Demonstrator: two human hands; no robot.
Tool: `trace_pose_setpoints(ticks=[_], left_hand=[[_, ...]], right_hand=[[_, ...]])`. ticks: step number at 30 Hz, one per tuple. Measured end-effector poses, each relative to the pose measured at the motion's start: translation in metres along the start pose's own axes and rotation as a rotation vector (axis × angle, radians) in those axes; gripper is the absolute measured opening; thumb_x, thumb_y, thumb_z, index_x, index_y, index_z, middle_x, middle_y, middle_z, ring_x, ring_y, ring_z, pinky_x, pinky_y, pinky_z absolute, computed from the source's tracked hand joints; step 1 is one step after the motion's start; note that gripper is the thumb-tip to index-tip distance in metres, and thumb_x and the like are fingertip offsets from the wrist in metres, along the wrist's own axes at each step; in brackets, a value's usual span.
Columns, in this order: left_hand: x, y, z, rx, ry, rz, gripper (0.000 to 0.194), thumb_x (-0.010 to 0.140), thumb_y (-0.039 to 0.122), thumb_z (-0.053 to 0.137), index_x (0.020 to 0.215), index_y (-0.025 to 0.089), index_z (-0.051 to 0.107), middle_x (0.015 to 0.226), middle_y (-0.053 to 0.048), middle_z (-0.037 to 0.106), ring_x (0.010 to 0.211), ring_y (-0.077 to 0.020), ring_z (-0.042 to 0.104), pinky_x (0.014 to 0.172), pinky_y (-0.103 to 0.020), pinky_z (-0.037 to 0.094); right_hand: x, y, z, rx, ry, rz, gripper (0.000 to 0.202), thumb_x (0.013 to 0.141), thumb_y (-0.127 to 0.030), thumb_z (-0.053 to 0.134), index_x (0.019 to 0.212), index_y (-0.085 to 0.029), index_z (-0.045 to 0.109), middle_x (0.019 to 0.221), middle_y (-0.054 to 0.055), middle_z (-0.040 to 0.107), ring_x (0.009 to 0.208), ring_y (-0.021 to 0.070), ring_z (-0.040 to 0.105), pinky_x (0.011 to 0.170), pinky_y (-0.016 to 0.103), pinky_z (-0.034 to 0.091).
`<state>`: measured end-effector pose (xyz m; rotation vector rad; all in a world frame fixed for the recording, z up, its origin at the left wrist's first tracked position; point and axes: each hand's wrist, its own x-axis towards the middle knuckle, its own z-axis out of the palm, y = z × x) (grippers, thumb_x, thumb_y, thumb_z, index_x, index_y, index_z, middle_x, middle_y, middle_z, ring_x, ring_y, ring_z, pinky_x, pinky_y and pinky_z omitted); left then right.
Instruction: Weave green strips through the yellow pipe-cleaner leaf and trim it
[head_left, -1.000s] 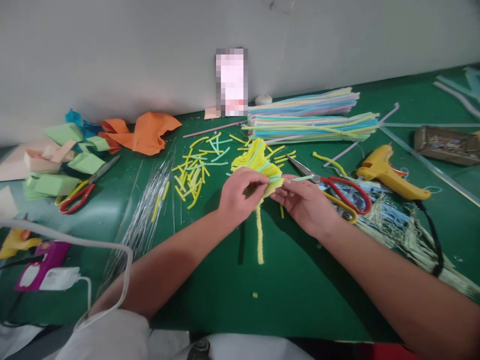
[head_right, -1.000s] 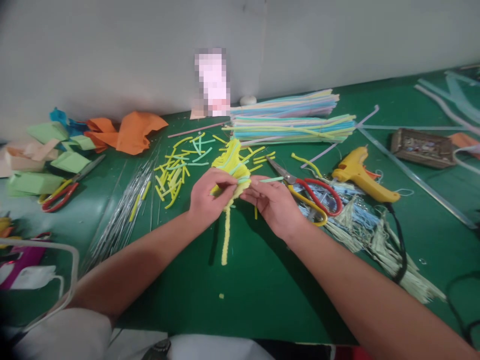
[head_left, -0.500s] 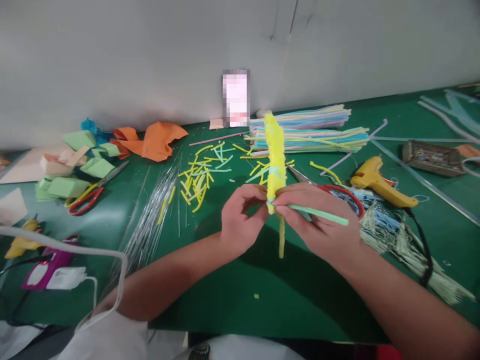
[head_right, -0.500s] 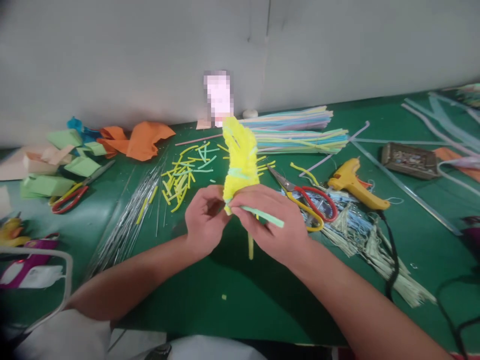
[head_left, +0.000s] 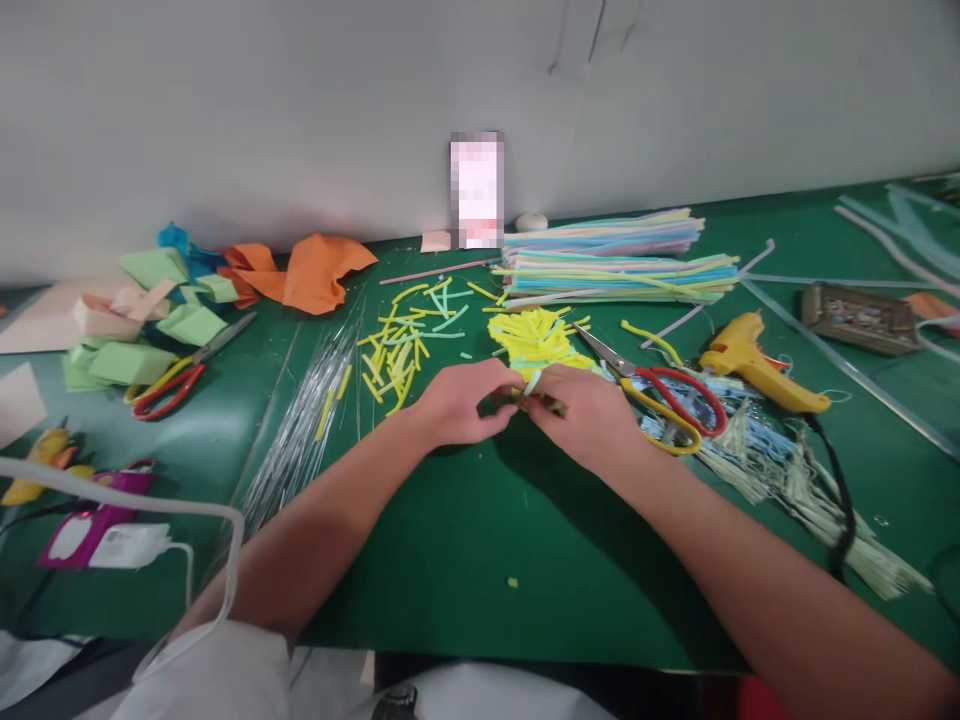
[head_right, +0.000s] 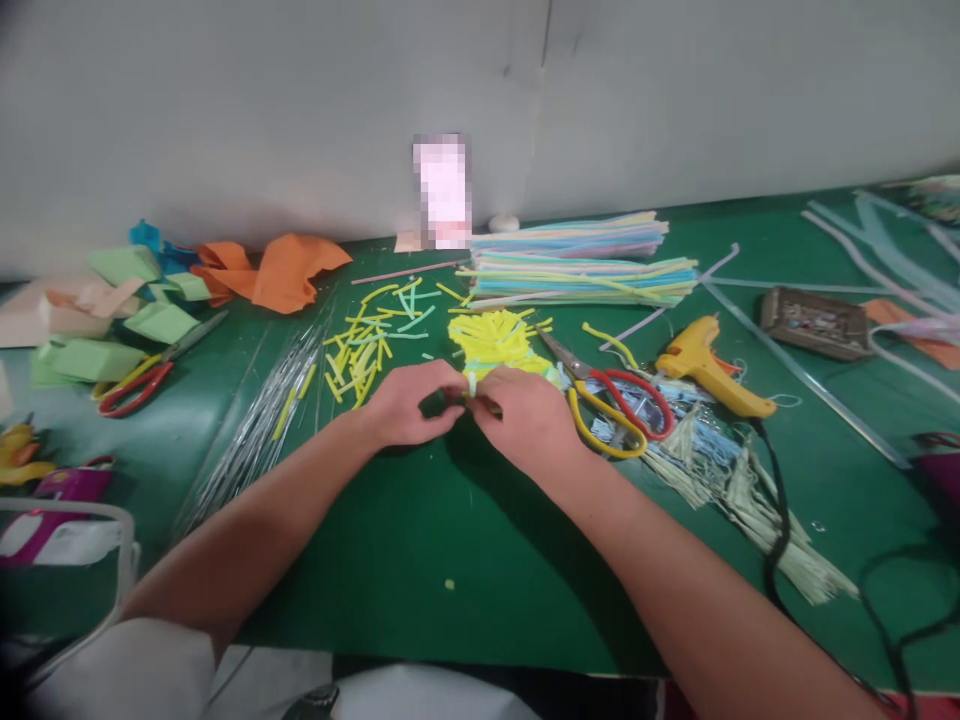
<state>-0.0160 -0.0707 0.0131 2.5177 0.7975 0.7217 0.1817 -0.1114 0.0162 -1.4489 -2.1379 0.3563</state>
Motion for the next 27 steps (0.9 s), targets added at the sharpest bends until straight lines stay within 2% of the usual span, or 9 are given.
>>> trace_pose_setpoints(ticks=[2,4,7,10,13,15,20,27], left_hand=[[0.001,-0.005,-0.002,0.036,-0.106,-0.007,0.015,0.081,0.022,0.058,0.096,0.020,0.063,0.087,-0.001,0.066,0.079,-0.0131,0.063,0.070,-0.024,0.048],[0.002,-0.009,-0.001,0.040,-0.154,0.025,0.015,0.082,0.022,0.058,0.095,0.019,0.065,0.094,-0.003,0.067,0.086,-0.0149,0.064,0.073,-0.025,0.049],[0.004,-0.014,0.003,0.043,-0.131,0.094,0.016,0.085,0.027,0.058,0.094,0.017,0.067,0.102,-0.008,0.068,0.094,-0.0183,0.063,0.081,-0.030,0.051],[0.005,-0.017,0.006,0.030,-0.087,0.147,0.017,0.088,0.029,0.056,0.090,0.017,0.069,0.100,-0.009,0.068,0.094,-0.0186,0.063,0.083,-0.032,0.052],[0.007,-0.022,0.006,0.016,-0.052,0.208,0.014,0.088,0.025,0.056,0.087,0.018,0.068,0.103,-0.009,0.069,0.100,-0.0196,0.063,0.093,-0.037,0.050],[0.008,-0.025,0.005,-0.007,-0.071,0.227,0.013,0.089,0.024,0.056,0.087,0.019,0.068,0.106,-0.009,0.070,0.104,-0.0202,0.063,0.096,-0.039,0.049],[0.007,-0.025,0.002,-0.048,-0.118,0.137,0.015,0.092,0.026,0.054,0.089,0.018,0.068,0.105,-0.007,0.073,0.103,-0.0193,0.066,0.093,-0.035,0.052],[0.008,-0.023,0.005,0.094,-0.135,0.098,0.024,0.095,0.034,0.050,0.091,0.018,0.067,0.102,-0.005,0.073,0.101,-0.0179,0.066,0.089,-0.031,0.051]], right_hand=[[-0.001,-0.001,0.005,-0.124,-0.066,-0.026,0.019,0.084,-0.022,0.057,0.067,-0.017,0.065,0.074,0.004,0.068,0.071,0.0169,0.061,0.065,0.030,0.036],[-0.003,-0.003,0.007,-0.208,-0.082,-0.062,0.020,0.086,-0.023,0.055,0.072,-0.017,0.068,0.077,0.005,0.071,0.072,0.0177,0.063,0.068,0.032,0.036],[-0.007,-0.005,0.006,-0.243,-0.033,-0.127,0.022,0.090,-0.025,0.053,0.078,-0.017,0.070,0.080,0.005,0.073,0.074,0.0187,0.065,0.072,0.034,0.038],[-0.010,0.000,0.000,-0.172,0.063,-0.183,0.021,0.091,-0.028,0.052,0.083,-0.018,0.070,0.088,0.006,0.074,0.081,0.0196,0.066,0.076,0.034,0.041],[-0.011,0.012,-0.008,-0.147,0.160,-0.166,0.021,0.090,-0.030,0.053,0.093,-0.017,0.069,0.100,0.009,0.073,0.093,0.0225,0.065,0.081,0.034,0.044],[-0.011,0.020,-0.011,-0.177,0.115,-0.161,0.021,0.090,-0.031,0.054,0.095,-0.017,0.070,0.102,0.010,0.072,0.095,0.0239,0.064,0.082,0.036,0.044],[-0.007,0.027,-0.010,-0.273,-0.142,-0.244,0.021,0.090,-0.024,0.054,0.099,-0.020,0.073,0.098,0.007,0.071,0.093,0.0228,0.062,0.081,0.036,0.043],[-0.005,0.022,-0.003,-0.289,-0.211,-0.228,0.022,0.090,-0.021,0.055,0.098,-0.023,0.075,0.097,0.006,0.070,0.094,0.0225,0.060,0.082,0.036,0.042]])
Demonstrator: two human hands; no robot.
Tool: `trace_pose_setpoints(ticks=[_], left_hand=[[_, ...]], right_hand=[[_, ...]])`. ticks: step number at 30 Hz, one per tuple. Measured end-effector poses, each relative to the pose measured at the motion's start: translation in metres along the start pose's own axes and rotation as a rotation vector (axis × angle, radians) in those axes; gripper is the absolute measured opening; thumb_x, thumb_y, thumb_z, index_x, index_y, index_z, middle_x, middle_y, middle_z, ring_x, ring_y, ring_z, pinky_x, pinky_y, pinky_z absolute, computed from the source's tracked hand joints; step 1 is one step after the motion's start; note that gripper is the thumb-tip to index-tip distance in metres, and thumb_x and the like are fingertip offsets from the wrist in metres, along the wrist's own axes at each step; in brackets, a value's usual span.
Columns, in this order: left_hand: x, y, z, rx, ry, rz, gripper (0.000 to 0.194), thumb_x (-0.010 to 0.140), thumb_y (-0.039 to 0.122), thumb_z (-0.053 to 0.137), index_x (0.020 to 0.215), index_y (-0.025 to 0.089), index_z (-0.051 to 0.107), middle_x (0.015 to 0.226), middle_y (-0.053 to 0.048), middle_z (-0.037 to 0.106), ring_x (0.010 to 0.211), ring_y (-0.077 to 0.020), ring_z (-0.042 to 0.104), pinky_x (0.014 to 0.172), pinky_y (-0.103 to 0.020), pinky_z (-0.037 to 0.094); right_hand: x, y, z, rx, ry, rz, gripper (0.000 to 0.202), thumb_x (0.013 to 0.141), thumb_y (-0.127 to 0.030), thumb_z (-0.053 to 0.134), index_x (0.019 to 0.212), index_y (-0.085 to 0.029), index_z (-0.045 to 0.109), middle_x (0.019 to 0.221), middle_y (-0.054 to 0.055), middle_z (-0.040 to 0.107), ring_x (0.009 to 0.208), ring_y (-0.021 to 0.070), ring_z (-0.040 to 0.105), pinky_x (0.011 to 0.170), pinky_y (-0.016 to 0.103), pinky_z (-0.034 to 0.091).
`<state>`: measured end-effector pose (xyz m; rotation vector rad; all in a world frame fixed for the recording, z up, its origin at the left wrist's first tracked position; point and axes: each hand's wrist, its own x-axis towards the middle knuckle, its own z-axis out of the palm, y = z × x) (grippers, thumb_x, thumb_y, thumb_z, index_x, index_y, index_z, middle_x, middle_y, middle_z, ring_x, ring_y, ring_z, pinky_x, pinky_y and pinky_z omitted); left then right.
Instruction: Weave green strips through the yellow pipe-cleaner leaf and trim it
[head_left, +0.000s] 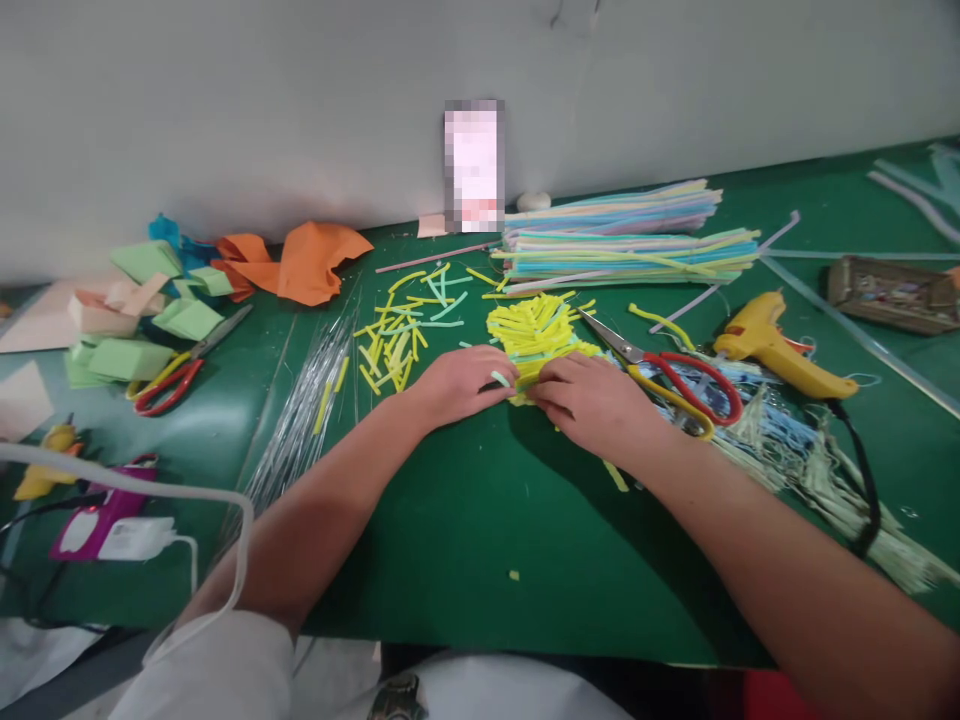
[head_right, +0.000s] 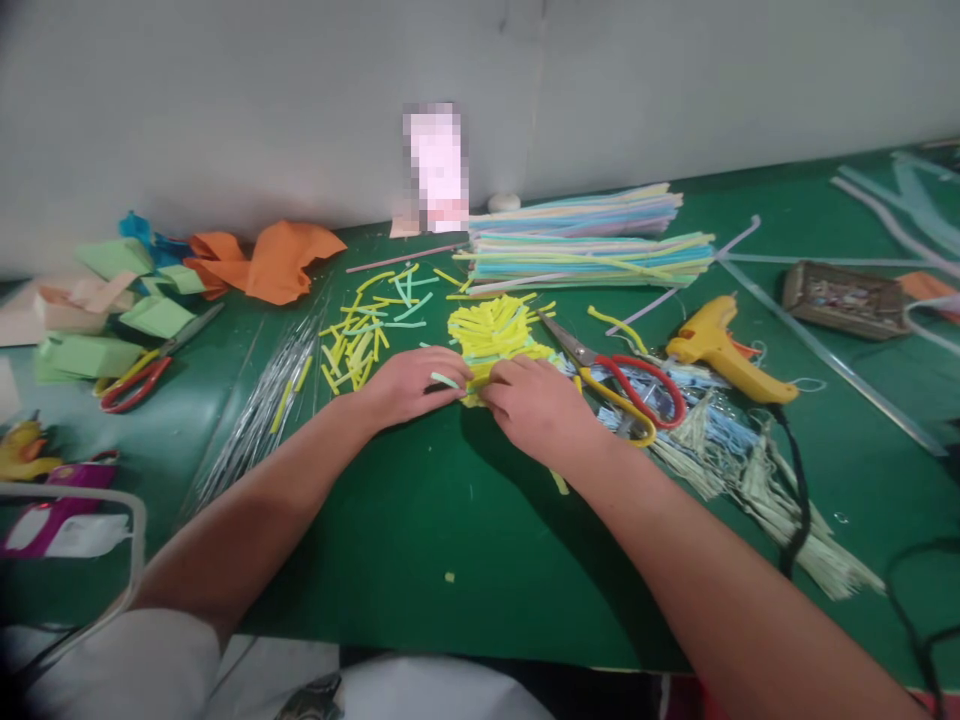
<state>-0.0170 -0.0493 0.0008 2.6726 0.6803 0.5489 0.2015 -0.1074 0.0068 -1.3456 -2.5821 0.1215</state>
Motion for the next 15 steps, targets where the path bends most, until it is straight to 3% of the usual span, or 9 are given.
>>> trace_pose_setpoints(ticks=[7,11,15], left_hand=[[0.010,0.013,0.008,0.244,-0.054,-0.038,0.027,0.095,0.032,0.049,0.078,0.016,0.063,0.082,-0.006,0.068,0.084,-0.0176,0.062,0.070,-0.028,0.048],[0.008,0.007,0.000,-0.023,-0.030,-0.004,0.017,0.089,0.033,0.059,0.083,0.018,0.064,0.093,-0.006,0.071,0.090,-0.0175,0.064,0.079,-0.030,0.051],[0.004,-0.002,-0.007,-0.295,0.006,0.016,0.008,0.086,0.023,0.061,0.086,0.018,0.067,0.098,-0.007,0.073,0.095,-0.0170,0.067,0.089,-0.034,0.052]], right_hand=[[0.000,0.004,0.004,0.083,0.021,0.007,0.023,0.089,-0.021,0.055,0.095,-0.021,0.077,0.095,0.007,0.071,0.089,0.0221,0.061,0.079,0.036,0.044],[-0.002,0.005,0.003,0.137,0.057,0.014,0.023,0.088,-0.020,0.054,0.095,-0.021,0.077,0.097,0.008,0.072,0.091,0.0212,0.063,0.083,0.036,0.045],[-0.003,0.005,0.003,0.143,0.045,0.019,0.024,0.089,-0.021,0.053,0.096,-0.022,0.076,0.101,0.006,0.073,0.095,0.0218,0.064,0.086,0.037,0.046]])
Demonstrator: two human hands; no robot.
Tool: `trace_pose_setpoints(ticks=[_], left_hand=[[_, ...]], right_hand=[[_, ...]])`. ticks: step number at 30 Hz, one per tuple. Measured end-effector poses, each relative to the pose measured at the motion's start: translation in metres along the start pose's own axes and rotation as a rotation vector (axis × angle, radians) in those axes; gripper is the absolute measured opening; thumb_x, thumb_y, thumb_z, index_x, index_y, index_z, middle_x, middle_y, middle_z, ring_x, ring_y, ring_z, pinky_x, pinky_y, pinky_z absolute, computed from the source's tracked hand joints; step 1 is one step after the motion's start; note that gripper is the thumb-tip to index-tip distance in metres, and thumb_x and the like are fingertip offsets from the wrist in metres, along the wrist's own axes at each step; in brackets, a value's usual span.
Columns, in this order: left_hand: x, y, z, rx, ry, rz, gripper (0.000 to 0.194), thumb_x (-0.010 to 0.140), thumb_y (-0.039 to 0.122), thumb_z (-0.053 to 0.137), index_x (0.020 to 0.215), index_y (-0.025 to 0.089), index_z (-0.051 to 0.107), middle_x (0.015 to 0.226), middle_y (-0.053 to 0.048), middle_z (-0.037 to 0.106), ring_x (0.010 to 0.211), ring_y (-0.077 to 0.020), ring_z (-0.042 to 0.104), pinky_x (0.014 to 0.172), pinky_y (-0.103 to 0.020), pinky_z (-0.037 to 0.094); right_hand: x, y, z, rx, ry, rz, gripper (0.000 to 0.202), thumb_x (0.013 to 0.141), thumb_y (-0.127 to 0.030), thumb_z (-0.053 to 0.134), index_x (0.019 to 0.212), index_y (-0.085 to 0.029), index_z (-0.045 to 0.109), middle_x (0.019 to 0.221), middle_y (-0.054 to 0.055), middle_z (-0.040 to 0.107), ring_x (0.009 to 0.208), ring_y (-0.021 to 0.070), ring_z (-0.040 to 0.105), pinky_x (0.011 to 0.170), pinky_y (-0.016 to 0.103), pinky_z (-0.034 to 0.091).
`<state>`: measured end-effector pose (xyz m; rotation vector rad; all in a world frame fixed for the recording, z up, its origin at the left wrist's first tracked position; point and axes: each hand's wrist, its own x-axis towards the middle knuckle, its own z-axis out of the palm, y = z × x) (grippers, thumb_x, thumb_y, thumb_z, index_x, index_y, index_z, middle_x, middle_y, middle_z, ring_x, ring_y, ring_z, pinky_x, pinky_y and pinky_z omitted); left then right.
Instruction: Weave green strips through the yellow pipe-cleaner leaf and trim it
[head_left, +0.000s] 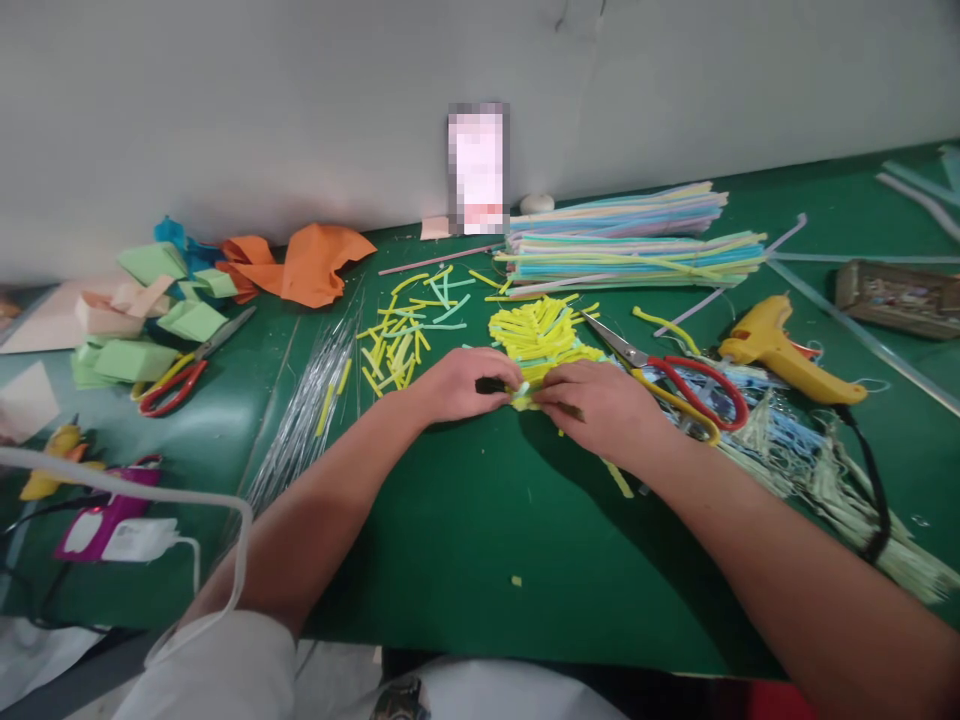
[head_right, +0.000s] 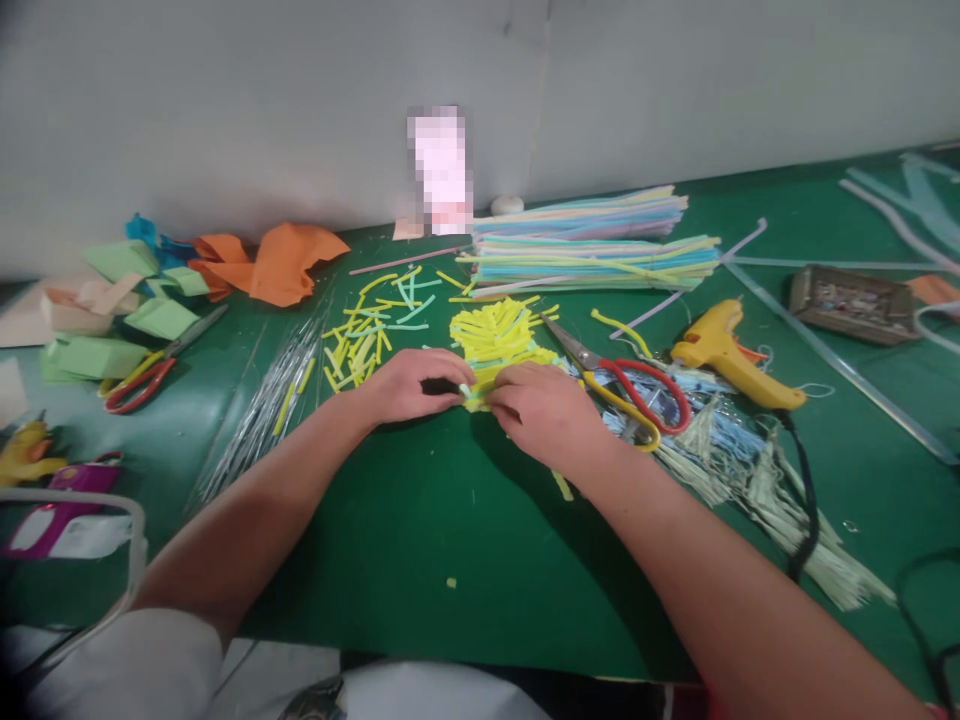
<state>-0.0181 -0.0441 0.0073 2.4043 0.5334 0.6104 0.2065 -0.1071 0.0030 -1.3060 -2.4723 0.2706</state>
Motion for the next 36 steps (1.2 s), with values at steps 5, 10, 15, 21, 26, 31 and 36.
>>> trace_pose_setpoints(ticks=[5,10,15,21,26,31,36], left_hand=[[0.001,-0.001,0.001,0.035,0.000,-0.006,0.010,0.085,0.018,0.060,0.081,0.018,0.069,0.098,-0.007,0.073,0.093,-0.0169,0.067,0.089,-0.034,0.052],[0.003,0.002,0.005,0.039,0.007,-0.051,0.008,0.083,0.016,0.062,0.079,0.018,0.068,0.094,-0.005,0.072,0.090,-0.0154,0.065,0.088,-0.033,0.050],[0.005,0.003,0.004,0.053,0.007,-0.039,0.006,0.083,0.017,0.062,0.082,0.018,0.068,0.093,-0.005,0.071,0.090,-0.0152,0.064,0.087,-0.032,0.050],[0.005,0.005,0.006,0.131,-0.013,-0.053,0.010,0.085,0.019,0.058,0.086,0.019,0.068,0.095,-0.005,0.071,0.091,-0.0167,0.064,0.086,-0.032,0.049],[0.006,0.008,0.008,0.202,-0.032,-0.100,0.013,0.085,0.019,0.056,0.089,0.020,0.068,0.098,-0.005,0.070,0.092,-0.0172,0.062,0.084,-0.031,0.049],[0.007,0.011,0.010,0.241,-0.075,-0.099,0.011,0.084,0.016,0.055,0.085,0.019,0.065,0.097,-0.004,0.068,0.092,-0.0172,0.060,0.083,-0.031,0.047],[0.008,0.014,0.012,0.328,-0.113,-0.093,0.013,0.086,0.016,0.053,0.092,0.018,0.065,0.097,-0.006,0.067,0.093,-0.0193,0.058,0.079,-0.032,0.047]], right_hand=[[0.000,0.002,0.001,-0.002,0.007,-0.002,0.024,0.090,-0.022,0.052,0.094,-0.022,0.076,0.099,0.007,0.073,0.094,0.0210,0.064,0.084,0.036,0.046],[0.001,0.002,0.002,-0.037,0.009,-0.004,0.023,0.089,-0.020,0.053,0.089,-0.021,0.076,0.097,0.006,0.072,0.090,0.0204,0.063,0.081,0.034,0.044],[0.001,0.002,0.003,-0.038,0.025,-0.024,0.021,0.088,-0.019,0.054,0.087,-0.020,0.075,0.096,0.006,0.072,0.088,0.0207,0.062,0.080,0.034,0.043],[0.001,0.003,0.003,-0.034,0.013,-0.014,0.023,0.089,-0.020,0.053,0.090,-0.022,0.076,0.095,0.006,0.071,0.088,0.0199,0.062,0.080,0.034,0.043],[0.001,0.001,0.002,-0.046,0.017,0.009,0.023,0.090,-0.021,0.053,0.091,-0.024,0.076,0.096,0.006,0.072,0.090,0.0205,0.062,0.081,0.035,0.042],[0.000,0.001,0.004,-0.068,-0.010,0.047,0.019,0.088,-0.023,0.056,0.093,-0.021,0.074,0.097,0.006,0.072,0.093,0.0227,0.063,0.081,0.036,0.041],[0.001,0.002,0.005,-0.055,0.002,0.026,0.019,0.088,-0.022,0.056,0.094,-0.021,0.074,0.097,0.007,0.072,0.093,0.0224,0.063,0.081,0.035,0.042]])
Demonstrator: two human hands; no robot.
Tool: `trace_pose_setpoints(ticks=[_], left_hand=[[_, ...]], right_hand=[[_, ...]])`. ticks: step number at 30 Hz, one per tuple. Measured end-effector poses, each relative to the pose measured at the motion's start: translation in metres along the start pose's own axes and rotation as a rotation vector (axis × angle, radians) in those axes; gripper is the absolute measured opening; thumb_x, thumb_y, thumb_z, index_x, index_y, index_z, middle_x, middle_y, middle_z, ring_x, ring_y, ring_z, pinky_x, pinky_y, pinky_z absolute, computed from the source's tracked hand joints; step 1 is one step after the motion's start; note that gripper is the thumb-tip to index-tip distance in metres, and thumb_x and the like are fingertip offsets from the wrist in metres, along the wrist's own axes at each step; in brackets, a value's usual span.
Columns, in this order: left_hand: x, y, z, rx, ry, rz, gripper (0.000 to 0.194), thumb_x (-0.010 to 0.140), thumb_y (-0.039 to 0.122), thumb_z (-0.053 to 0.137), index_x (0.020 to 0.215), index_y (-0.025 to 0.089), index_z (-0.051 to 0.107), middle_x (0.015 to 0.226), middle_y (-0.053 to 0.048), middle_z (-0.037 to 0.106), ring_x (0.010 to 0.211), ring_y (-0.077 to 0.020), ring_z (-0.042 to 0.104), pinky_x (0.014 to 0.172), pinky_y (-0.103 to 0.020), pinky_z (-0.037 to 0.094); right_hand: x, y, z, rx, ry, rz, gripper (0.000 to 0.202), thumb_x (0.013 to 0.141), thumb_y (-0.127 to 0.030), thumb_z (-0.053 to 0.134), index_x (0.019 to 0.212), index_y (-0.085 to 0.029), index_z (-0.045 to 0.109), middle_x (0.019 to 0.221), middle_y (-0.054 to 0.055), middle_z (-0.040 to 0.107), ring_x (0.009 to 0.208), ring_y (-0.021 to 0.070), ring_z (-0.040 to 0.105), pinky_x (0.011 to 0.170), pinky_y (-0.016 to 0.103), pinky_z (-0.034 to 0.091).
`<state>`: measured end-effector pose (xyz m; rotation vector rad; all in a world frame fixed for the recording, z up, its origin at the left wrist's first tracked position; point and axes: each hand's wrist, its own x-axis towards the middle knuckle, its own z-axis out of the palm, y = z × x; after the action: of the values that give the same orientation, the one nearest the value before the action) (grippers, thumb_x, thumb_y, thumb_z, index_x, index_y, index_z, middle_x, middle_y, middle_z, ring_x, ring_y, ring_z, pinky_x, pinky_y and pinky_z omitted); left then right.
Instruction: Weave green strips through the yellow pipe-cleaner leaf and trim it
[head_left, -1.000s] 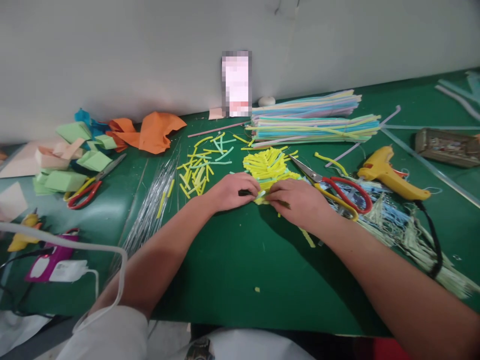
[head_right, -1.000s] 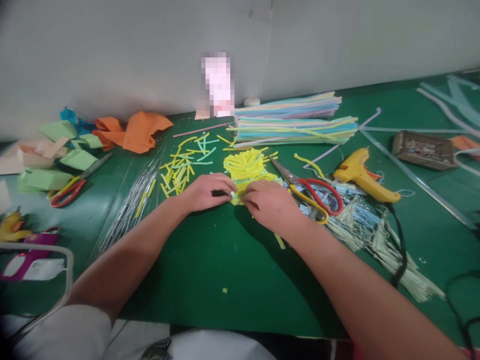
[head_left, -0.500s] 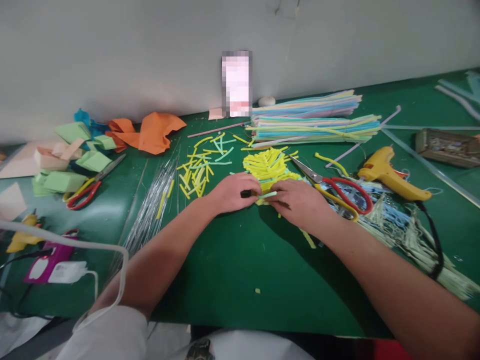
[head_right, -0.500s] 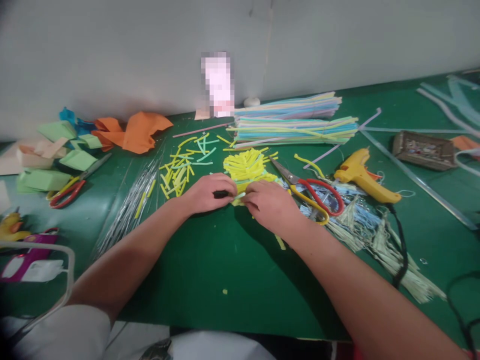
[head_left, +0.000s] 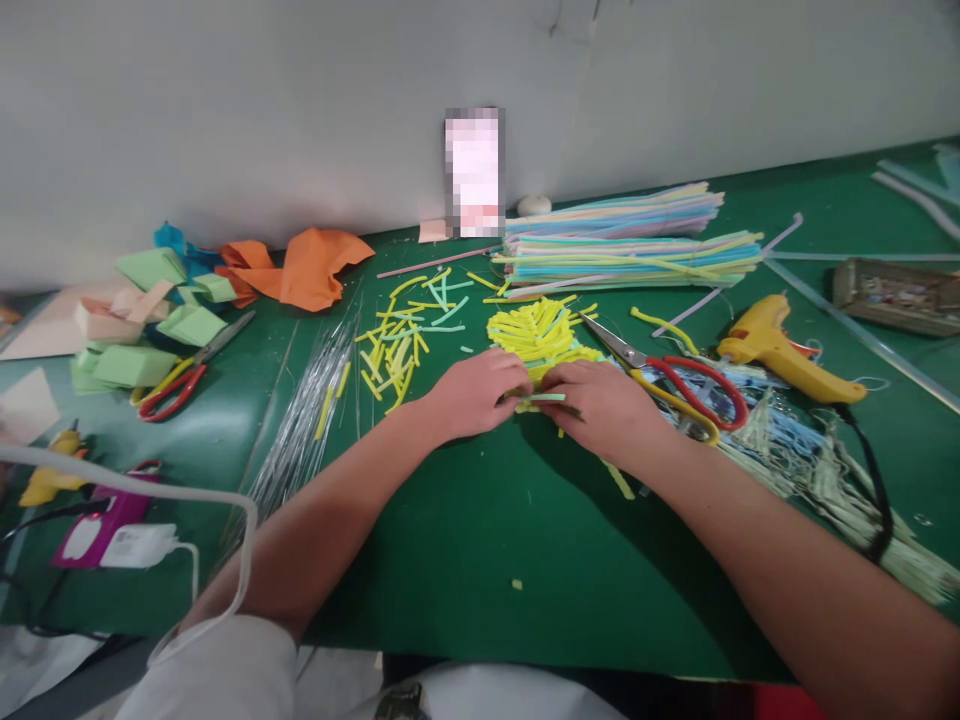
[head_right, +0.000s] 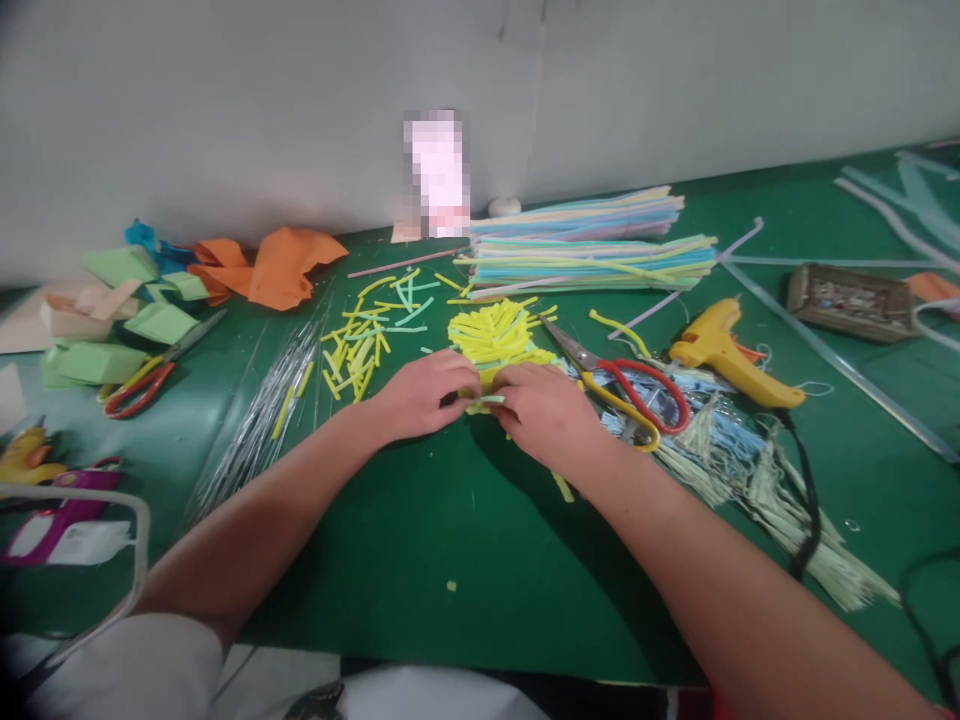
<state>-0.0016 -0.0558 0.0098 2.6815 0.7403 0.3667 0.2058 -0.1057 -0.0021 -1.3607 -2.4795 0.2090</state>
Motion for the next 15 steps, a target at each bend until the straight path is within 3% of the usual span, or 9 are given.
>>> trace_pose_setpoints(ticks=[3,11,15], left_hand=[[0.000,0.002,-0.001,0.020,-0.017,0.034,0.017,0.088,0.016,0.051,0.099,0.018,0.064,0.101,-0.008,0.066,0.096,-0.0205,0.057,0.081,-0.034,0.047],[0.002,0.003,0.002,0.012,-0.016,0.040,0.016,0.088,0.009,0.046,0.088,0.017,0.060,0.092,-0.006,0.066,0.090,-0.0192,0.057,0.080,-0.033,0.047],[0.001,-0.001,0.003,0.008,-0.003,0.050,0.016,0.085,0.009,0.046,0.087,0.017,0.060,0.092,-0.006,0.066,0.089,-0.0190,0.058,0.080,-0.032,0.047]], right_hand=[[0.000,0.000,-0.001,-0.005,0.019,-0.006,0.018,0.087,-0.021,0.057,0.093,-0.021,0.074,0.096,0.007,0.072,0.091,0.0215,0.064,0.080,0.035,0.042],[0.000,-0.003,-0.002,-0.003,0.010,-0.027,0.022,0.088,-0.018,0.054,0.093,-0.024,0.075,0.097,0.004,0.073,0.092,0.0202,0.065,0.080,0.035,0.041],[-0.003,-0.003,-0.019,-0.013,0.041,-0.066,0.023,0.090,-0.023,0.051,0.095,-0.023,0.074,0.101,0.005,0.073,0.094,0.0212,0.065,0.084,0.036,0.043]])
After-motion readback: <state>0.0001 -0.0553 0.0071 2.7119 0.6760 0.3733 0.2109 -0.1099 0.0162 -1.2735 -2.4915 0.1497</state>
